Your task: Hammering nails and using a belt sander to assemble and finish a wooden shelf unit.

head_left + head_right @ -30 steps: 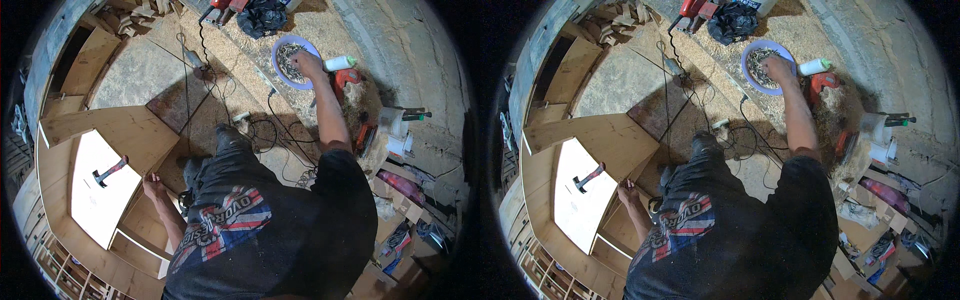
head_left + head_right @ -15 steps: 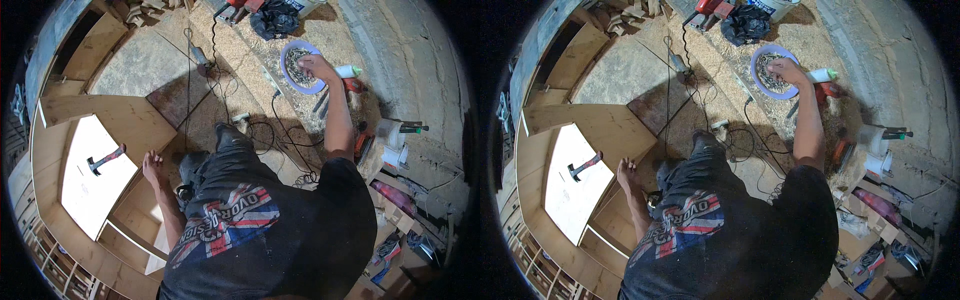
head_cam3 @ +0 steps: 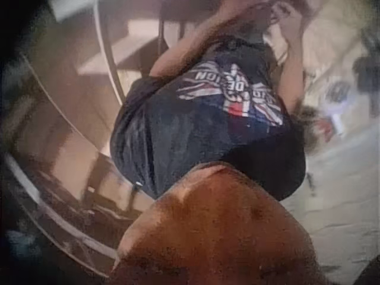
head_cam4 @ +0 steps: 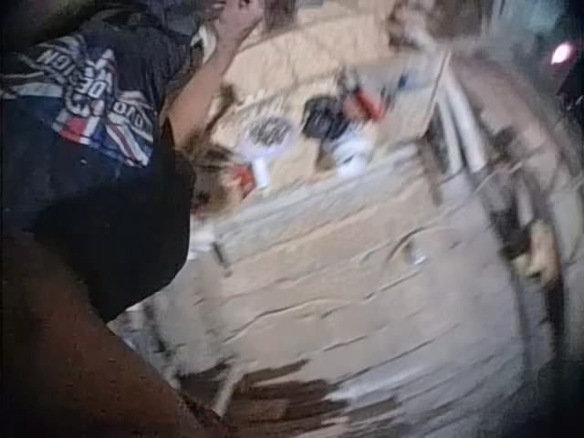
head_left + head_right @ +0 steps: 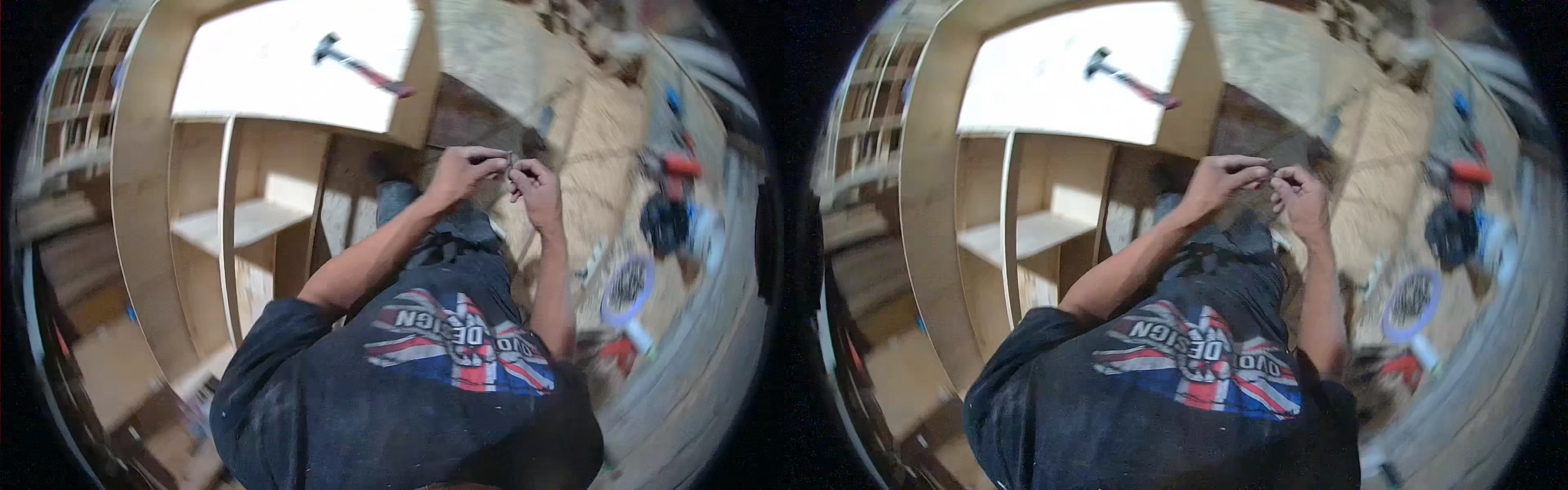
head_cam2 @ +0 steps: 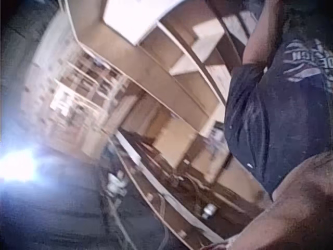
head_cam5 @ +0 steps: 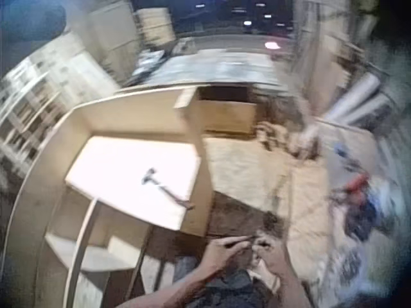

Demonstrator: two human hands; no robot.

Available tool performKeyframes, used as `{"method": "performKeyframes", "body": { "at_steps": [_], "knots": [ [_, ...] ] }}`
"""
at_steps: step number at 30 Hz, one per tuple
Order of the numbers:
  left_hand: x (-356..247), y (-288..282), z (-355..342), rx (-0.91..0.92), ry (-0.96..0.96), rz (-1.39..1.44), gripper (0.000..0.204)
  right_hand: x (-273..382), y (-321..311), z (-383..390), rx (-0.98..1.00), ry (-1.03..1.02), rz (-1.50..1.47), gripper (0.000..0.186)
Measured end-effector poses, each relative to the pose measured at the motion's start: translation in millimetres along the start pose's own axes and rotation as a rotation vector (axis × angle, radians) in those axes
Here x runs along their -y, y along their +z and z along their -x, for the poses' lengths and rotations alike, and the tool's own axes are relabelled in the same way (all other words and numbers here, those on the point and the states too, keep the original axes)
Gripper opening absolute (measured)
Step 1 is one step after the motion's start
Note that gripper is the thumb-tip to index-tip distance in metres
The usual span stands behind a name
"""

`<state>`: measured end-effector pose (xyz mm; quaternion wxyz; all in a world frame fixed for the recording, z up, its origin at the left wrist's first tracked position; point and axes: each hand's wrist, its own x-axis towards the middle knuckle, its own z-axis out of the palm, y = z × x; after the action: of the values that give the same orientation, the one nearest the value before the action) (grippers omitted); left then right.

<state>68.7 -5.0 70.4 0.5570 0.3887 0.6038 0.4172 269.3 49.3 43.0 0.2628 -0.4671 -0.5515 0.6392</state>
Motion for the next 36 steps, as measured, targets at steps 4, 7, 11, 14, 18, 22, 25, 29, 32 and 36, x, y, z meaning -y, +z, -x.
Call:
{"method": "performKeyframes", "body": {
  "at_steps": [4, 7, 11, 14, 18, 22, 25, 29, 32, 36],
  "knots": [
    [39.6, -60.9, 12.9, -0.313, -0.02, 0.544, 0.026, 36.9, 107.5, -42.2, 0.167, -0.148, 0.216, 0.014],
    [55.9, -112.5, 27.6, -0.486, 0.089, 0.59, 0.026, 51.6, 156.7, -78.0, 0.277, -0.326, 0.426, 0.016],
    [69.3, -182.0, 46.5, -0.718, 0.014, 0.058, 0.027, 60.8, 218.7, -140.5, 0.563, -0.578, 0.713, 0.03],
    [94.3, -235.2, 44.0, -1.025, 0.191, -0.103, 0.02, 56.6, 249.2, -203.5, 0.298, -0.689, 1.07, 0.049],
    [129.8, -292.2, 21.6, -0.932, 0.384, -0.224, 0.012, 43.3, 266.2, -239.1, 0.23, -0.719, 1.273, 0.047],
    [148.8, -301.2, -5.9, -0.736, 0.572, -0.199, 0.015, 34.8, 264.9, -240.2, 0.282, -0.613, 1.153, 0.038],
    [164.7, -292.0, -9.5, -0.694, 0.496, -0.165, 0.015, 51.1, 256.7, -210.5, 0.23, -0.517, 1.091, 0.036],
    [156.8, -284.9, -8.0, -0.709, 0.515, -0.157, 0.015, 57.1, 225.1, -157.6, 0.271, -0.37, 0.872, 0.037],
    [157.5, -285.6, -6.4, -0.745, 0.527, -0.257, 0.015, 63.6, 209.7, -125.1, 0.282, -0.445, 0.865, 0.034],
    [171.1, -286.3, -13.7, -0.725, 0.524, -0.149, 0.016, 81.9, 210.3, -91.6, 0.326, -0.601, 0.804, 0.032]
  ]
}}
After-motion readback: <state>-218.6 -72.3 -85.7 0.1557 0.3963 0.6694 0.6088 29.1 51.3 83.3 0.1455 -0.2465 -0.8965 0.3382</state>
